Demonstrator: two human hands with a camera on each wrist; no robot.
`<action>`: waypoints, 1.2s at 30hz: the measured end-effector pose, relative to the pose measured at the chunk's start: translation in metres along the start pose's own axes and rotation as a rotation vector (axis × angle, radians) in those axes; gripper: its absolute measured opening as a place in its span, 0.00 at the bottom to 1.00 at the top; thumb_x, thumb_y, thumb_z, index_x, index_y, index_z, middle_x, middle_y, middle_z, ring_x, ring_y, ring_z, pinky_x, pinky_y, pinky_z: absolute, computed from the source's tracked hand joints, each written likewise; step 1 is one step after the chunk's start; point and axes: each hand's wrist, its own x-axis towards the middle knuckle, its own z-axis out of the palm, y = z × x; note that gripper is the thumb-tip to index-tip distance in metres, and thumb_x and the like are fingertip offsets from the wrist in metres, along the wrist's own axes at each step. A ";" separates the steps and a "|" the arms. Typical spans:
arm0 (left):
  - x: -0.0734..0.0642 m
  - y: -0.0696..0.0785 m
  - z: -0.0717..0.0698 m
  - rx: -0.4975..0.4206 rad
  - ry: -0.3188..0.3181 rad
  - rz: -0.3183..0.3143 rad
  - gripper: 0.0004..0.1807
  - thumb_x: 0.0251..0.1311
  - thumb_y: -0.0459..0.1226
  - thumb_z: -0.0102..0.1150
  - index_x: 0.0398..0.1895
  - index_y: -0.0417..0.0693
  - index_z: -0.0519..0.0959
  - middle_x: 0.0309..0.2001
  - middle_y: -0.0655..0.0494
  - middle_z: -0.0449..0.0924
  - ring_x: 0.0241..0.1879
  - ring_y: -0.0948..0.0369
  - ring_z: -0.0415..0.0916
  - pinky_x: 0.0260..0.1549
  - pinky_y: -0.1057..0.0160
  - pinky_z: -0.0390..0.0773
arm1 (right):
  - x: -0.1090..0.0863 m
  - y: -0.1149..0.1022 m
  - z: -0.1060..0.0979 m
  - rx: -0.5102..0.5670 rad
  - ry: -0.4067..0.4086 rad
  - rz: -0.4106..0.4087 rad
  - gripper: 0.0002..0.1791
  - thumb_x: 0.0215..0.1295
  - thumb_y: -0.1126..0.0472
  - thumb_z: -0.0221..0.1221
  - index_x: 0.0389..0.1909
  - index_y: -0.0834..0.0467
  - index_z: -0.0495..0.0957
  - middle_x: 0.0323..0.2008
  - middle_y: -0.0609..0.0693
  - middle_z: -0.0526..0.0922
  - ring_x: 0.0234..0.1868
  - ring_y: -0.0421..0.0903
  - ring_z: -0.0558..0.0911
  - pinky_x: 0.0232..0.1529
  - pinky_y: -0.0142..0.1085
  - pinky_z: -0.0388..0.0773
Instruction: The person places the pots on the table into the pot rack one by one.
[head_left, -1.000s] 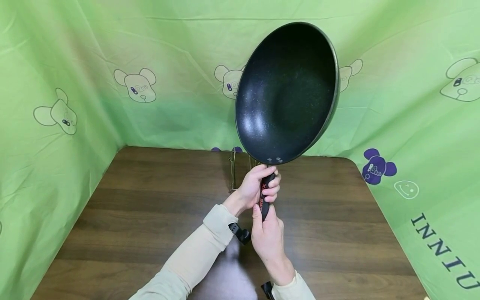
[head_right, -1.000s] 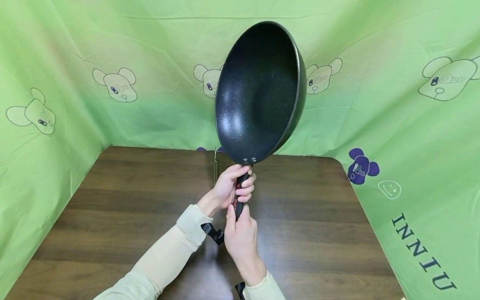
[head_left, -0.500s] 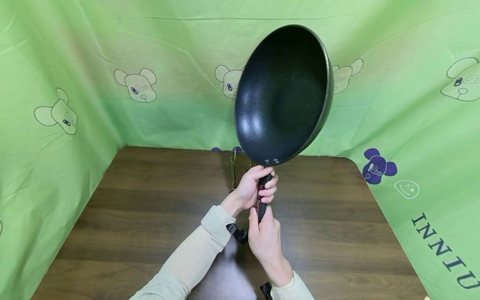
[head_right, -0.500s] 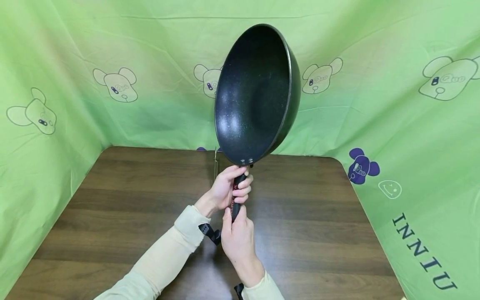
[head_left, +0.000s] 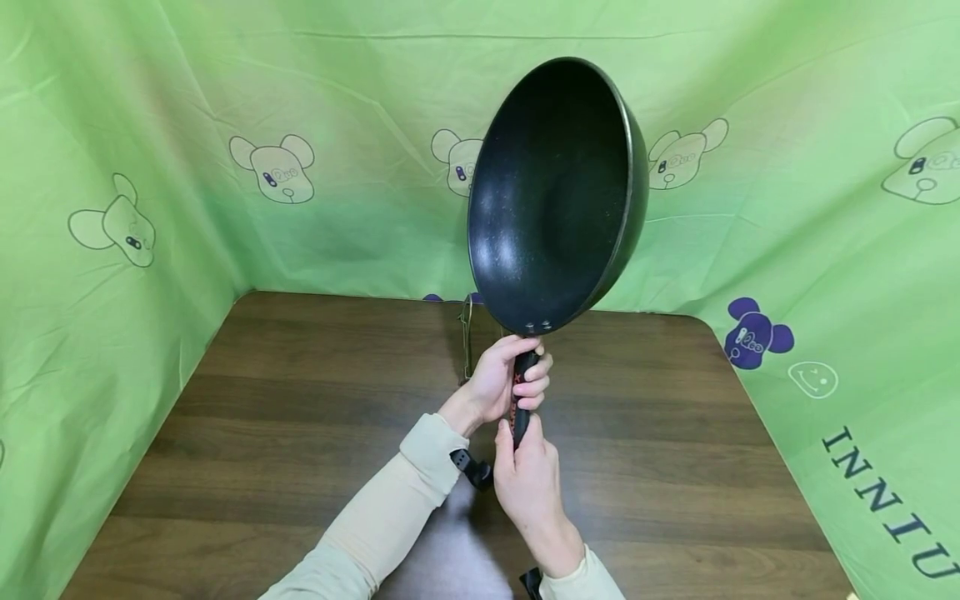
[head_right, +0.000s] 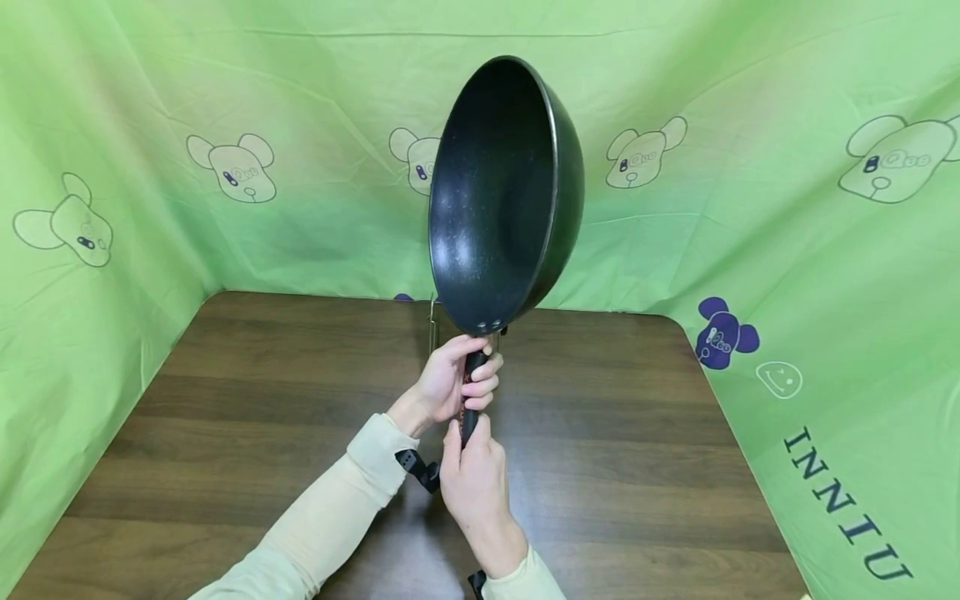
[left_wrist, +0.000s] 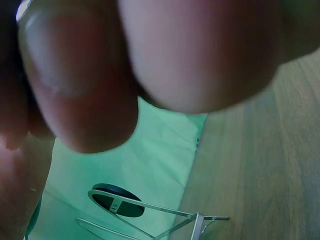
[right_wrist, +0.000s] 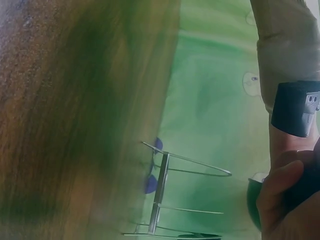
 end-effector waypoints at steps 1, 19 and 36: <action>0.000 0.000 -0.001 -0.003 -0.004 0.002 0.15 0.77 0.38 0.27 0.32 0.53 0.66 0.18 0.63 0.59 0.13 0.70 0.56 0.11 0.73 0.60 | 0.000 0.000 0.000 -0.006 0.000 -0.002 0.06 0.67 0.67 0.61 0.36 0.61 0.72 0.18 0.47 0.73 0.16 0.42 0.70 0.15 0.33 0.67; -0.003 -0.004 -0.003 -0.041 -0.034 -0.031 0.15 0.73 0.40 0.26 0.31 0.54 0.64 0.18 0.63 0.58 0.12 0.70 0.56 0.11 0.74 0.59 | -0.007 -0.005 0.002 -0.114 0.028 -0.009 0.07 0.67 0.67 0.60 0.34 0.62 0.70 0.18 0.49 0.75 0.15 0.50 0.76 0.14 0.43 0.69; -0.008 -0.009 -0.010 -0.100 -0.064 -0.041 0.13 0.71 0.41 0.28 0.31 0.54 0.64 0.18 0.62 0.54 0.11 0.70 0.56 0.10 0.74 0.59 | -0.016 -0.007 0.006 -0.213 0.041 0.022 0.11 0.68 0.64 0.60 0.33 0.64 0.68 0.16 0.56 0.73 0.15 0.60 0.77 0.12 0.50 0.69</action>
